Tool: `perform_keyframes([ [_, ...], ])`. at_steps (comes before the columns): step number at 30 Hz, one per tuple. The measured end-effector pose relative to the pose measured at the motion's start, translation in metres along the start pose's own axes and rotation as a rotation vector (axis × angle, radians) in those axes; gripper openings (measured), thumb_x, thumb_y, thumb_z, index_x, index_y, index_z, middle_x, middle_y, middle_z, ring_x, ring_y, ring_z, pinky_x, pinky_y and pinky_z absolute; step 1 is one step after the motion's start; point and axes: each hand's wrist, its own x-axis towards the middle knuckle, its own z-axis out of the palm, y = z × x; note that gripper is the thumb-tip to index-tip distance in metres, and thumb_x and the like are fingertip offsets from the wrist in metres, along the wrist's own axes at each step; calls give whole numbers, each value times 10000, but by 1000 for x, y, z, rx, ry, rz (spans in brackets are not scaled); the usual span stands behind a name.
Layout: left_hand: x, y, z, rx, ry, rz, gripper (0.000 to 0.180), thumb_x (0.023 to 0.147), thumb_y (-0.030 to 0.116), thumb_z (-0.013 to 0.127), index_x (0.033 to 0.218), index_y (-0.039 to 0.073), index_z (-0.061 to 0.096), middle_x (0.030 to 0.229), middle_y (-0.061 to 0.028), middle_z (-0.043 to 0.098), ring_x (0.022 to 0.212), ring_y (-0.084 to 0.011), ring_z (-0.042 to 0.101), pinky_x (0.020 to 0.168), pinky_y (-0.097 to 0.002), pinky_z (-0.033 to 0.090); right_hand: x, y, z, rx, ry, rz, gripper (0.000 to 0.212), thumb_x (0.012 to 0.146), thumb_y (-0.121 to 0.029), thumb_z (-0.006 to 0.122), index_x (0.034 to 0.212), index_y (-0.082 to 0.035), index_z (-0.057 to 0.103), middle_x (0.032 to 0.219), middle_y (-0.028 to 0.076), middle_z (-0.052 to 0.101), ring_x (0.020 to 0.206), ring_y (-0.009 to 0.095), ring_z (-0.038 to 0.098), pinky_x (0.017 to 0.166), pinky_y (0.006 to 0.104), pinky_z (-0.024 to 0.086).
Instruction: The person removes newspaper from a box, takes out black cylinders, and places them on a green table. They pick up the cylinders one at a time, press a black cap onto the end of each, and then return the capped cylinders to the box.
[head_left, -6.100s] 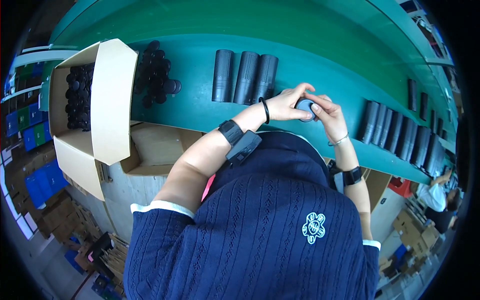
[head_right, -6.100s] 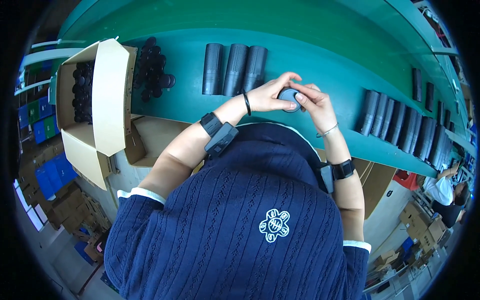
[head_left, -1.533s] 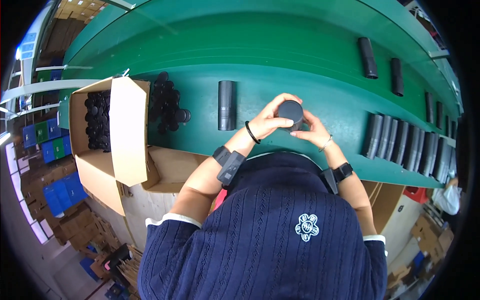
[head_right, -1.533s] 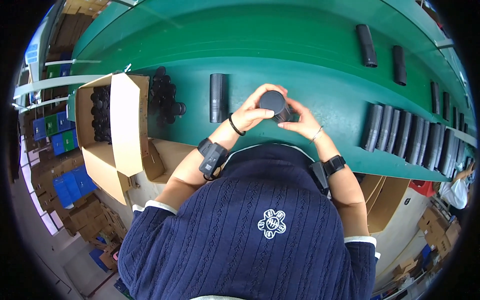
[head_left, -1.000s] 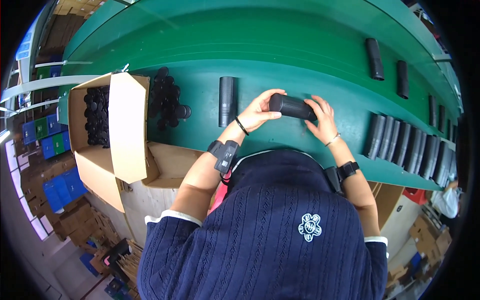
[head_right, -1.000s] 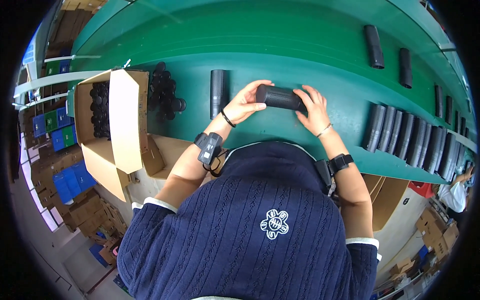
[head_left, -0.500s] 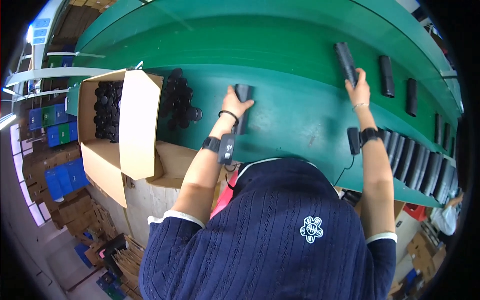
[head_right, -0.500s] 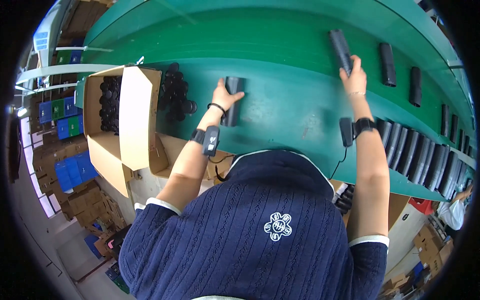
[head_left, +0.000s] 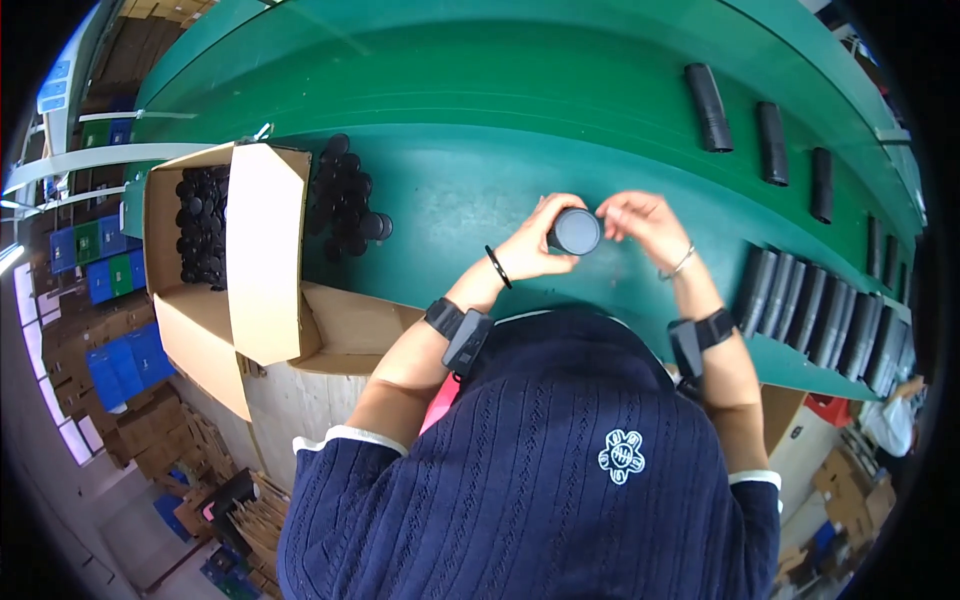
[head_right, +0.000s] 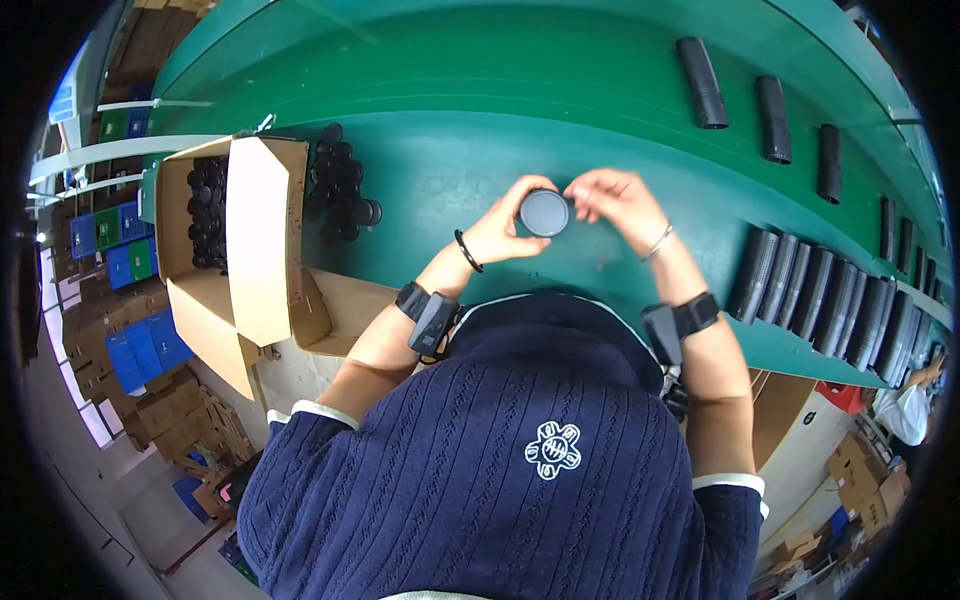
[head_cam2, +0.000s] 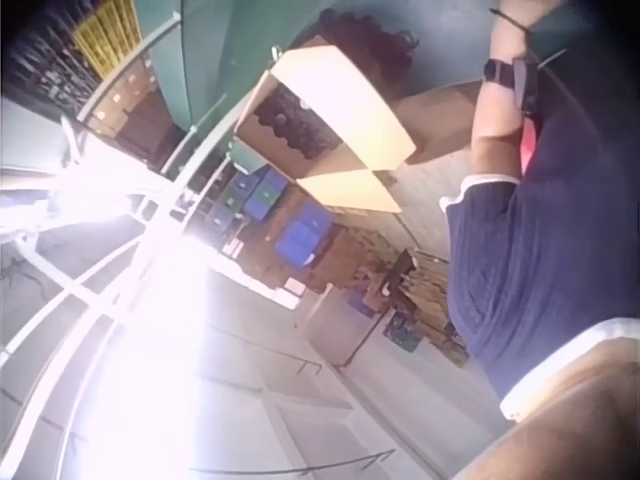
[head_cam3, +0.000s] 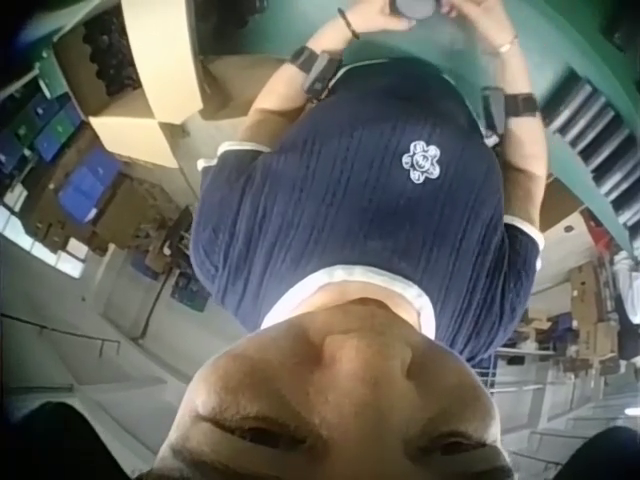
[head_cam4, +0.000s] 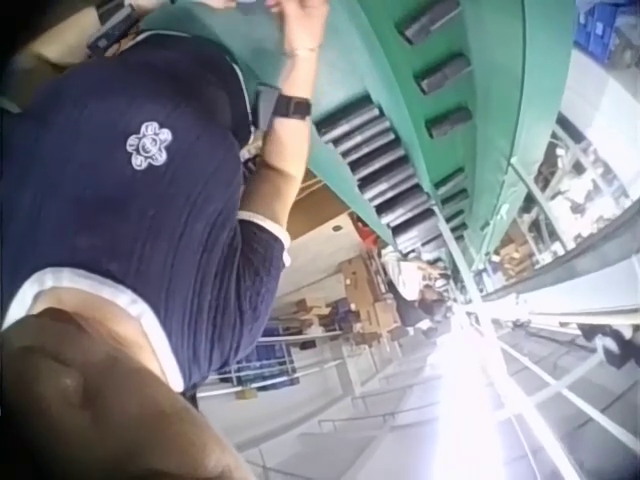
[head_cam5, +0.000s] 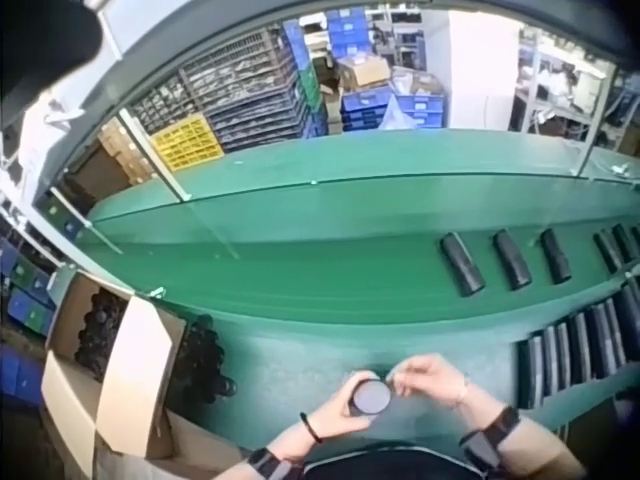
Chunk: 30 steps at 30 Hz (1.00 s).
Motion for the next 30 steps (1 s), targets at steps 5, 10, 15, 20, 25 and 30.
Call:
perform_keyframes([
  [5, -7, -5, 15, 174, -27, 120, 536, 709, 192, 733, 1168, 80, 481, 1150, -110, 484, 1136, -276, 439, 1009, -404, 314, -22, 18, 26, 196, 46, -64, 114, 852, -89, 651, 944, -65, 589, 792, -17, 598, 677, 57, 545, 613, 202, 454],
  [10, -7, -7, 16, 140, -8, 197, 490, 724, 193, 717, 1145, 67, 499, 1151, -111, 489, 1133, -270, 435, 996, -397, 322, -23, 30, 28, 170, 88, -124, 98, 850, -70, 645, 923, -71, 579, 787, -28, 594, 651, 37, 526, 586, 188, 442],
  [15, 5, -12, 9, -767, 177, -57, 416, 791, 140, 641, 1176, 78, 494, 1117, -111, 538, 1076, -235, 506, 951, -370, 401, -14, 26, 20, -425, 110, -227, 645, 710, -138, 777, 1276, -55, 480, 1188, 89, 552, 1097, 203, 538, 908, 324, 442],
  [20, 11, -12, -7, -996, 624, -220, 454, 883, 356, 584, 1264, 145, 452, 1213, -93, 505, 1138, -236, 473, 981, -403, 371, 21, 50, 25, -283, 10, -223, 901, 668, -127, 768, 1412, -82, 263, 1198, 136, 513, 1109, 215, 507, 950, 342, 402],
  [25, -35, -35, -36, -858, 660, -380, 407, 882, 313, 596, 1230, 133, 487, 1168, -90, 521, 1071, -221, 498, 889, -378, 408, 85, 39, -45, -955, 747, -158, 794, 687, -151, 754, 1343, -171, 305, 1031, 184, 563, 903, 368, 581, 797, 427, 475],
  [30, -92, -44, -61, -838, 608, -406, 298, 887, 221, 587, 1157, 107, 534, 1104, -90, 556, 1001, -202, 538, 803, -337, 444, 114, 26, -49, -1296, 954, 47, 637, 791, -183, 644, 1346, -266, 343, 1136, 169, 468, 1102, 364, 465, 878, 494, 433],
])
